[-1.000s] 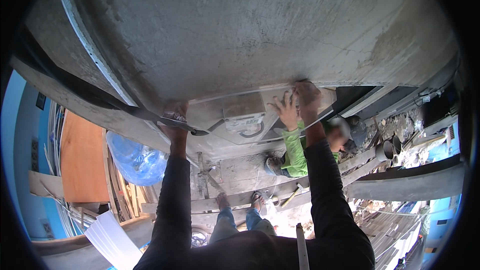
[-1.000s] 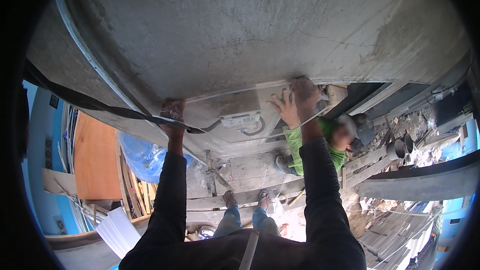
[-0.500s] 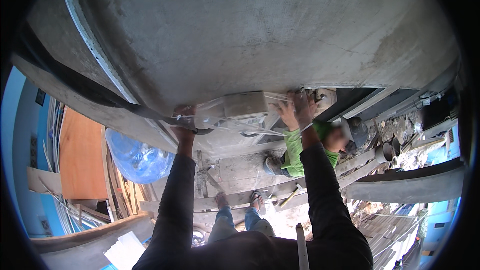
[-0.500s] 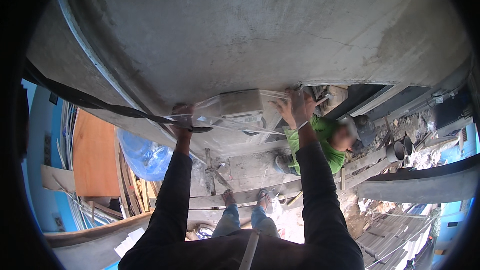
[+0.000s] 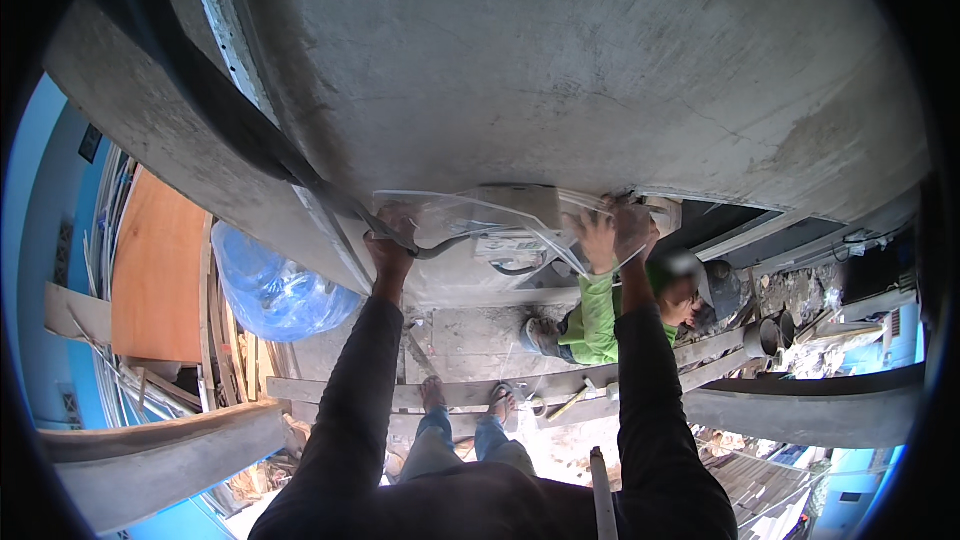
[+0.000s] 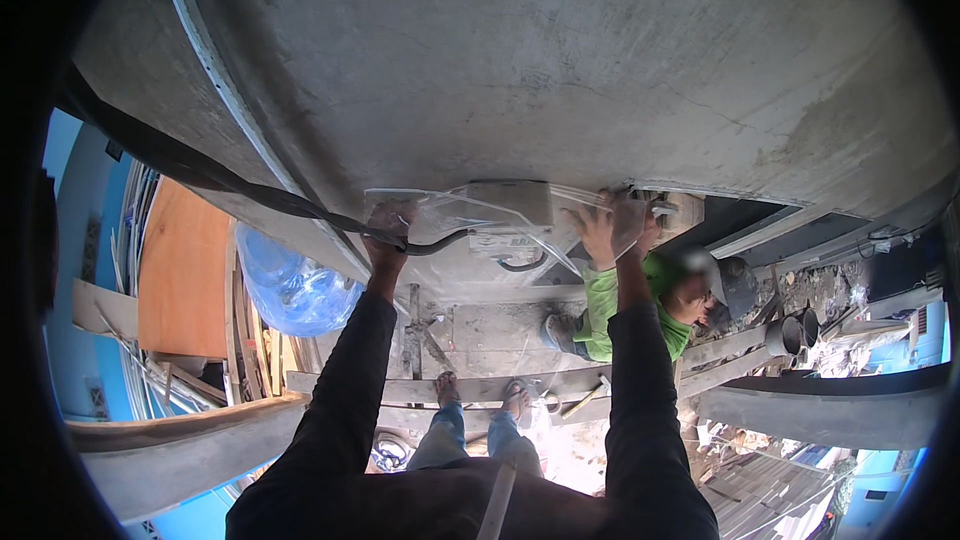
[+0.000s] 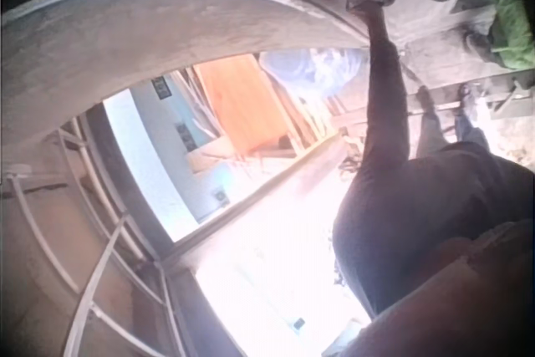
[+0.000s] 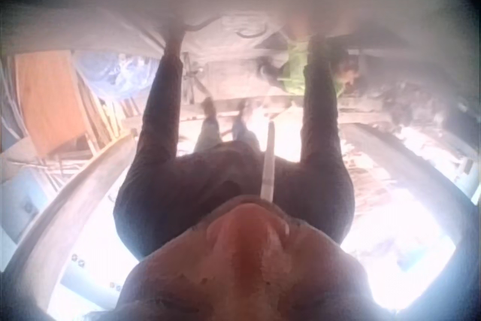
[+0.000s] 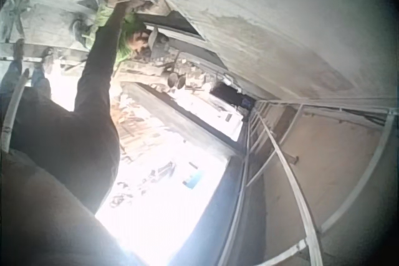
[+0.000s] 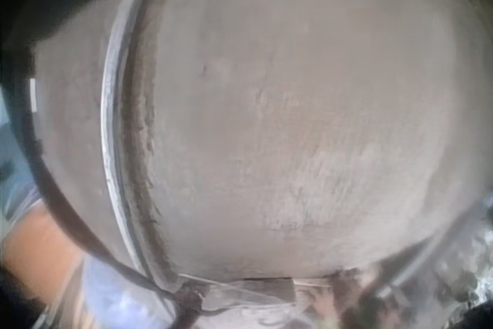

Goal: The person secures a plastic-wrapped electrical box to a concrete ceiling using clear tape. They repeatedly apply and smooth tape around the box and along the attached conduit to hold it in place.

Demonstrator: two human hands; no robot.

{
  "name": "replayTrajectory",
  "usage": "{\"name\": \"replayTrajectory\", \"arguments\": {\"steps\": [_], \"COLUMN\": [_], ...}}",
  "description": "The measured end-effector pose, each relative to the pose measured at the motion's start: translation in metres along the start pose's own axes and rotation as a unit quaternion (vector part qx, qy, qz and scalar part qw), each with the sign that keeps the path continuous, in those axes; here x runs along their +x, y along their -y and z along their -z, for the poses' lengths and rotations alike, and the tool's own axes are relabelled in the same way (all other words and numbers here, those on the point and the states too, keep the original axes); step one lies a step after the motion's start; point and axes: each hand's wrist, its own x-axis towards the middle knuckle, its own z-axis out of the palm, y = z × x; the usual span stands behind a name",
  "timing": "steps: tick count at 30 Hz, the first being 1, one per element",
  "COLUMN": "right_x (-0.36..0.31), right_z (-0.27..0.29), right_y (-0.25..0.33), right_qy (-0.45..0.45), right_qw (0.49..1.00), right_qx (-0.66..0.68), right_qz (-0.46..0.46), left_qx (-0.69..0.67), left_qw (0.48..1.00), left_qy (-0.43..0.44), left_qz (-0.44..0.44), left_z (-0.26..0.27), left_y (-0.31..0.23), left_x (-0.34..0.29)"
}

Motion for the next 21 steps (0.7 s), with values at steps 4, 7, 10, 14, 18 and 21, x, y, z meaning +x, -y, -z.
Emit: {"name": "replayTrajectory", "arguments": {"steps": [4,7,10,14,18,21], "right_x": [-0.009,-0.003,-0.005,-0.033,-0.102,-0.141], "right_z": [0.009,-0.013,-0.038,-0.067,-0.068,-0.073], "right_y": [-0.007,-0.015,-0.015,0.001,0.008,0.015], "right_qy": [0.055,0.127,0.067,-0.076,-0.198,-0.278], "right_qw": [0.995,0.971,0.994,0.975,0.783,0.795], "right_qx": [-0.048,-0.132,-0.018,0.194,0.571,0.421], "right_qz": [-0.066,-0.156,-0.086,0.076,-0.146,-0.337], "left_qx": [0.034,0.117,0.032,-0.071,-0.055,0.062], "left_qw": [0.990,0.970,0.972,0.957,0.928,0.939], "left_qy": [0.042,0.047,0.036,0.064,-0.023,0.003], "left_qz": [0.130,0.209,0.229,0.275,0.368,0.339], "left_z": [0.008,0.004,-0.004,0.000,0.022,0.042], "left_y": [0.014,0.031,0.044,0.052,0.033,-0.021], "left_x": [-0.006,-0.016,-0.029,-0.045,-0.073,-0.100]}}
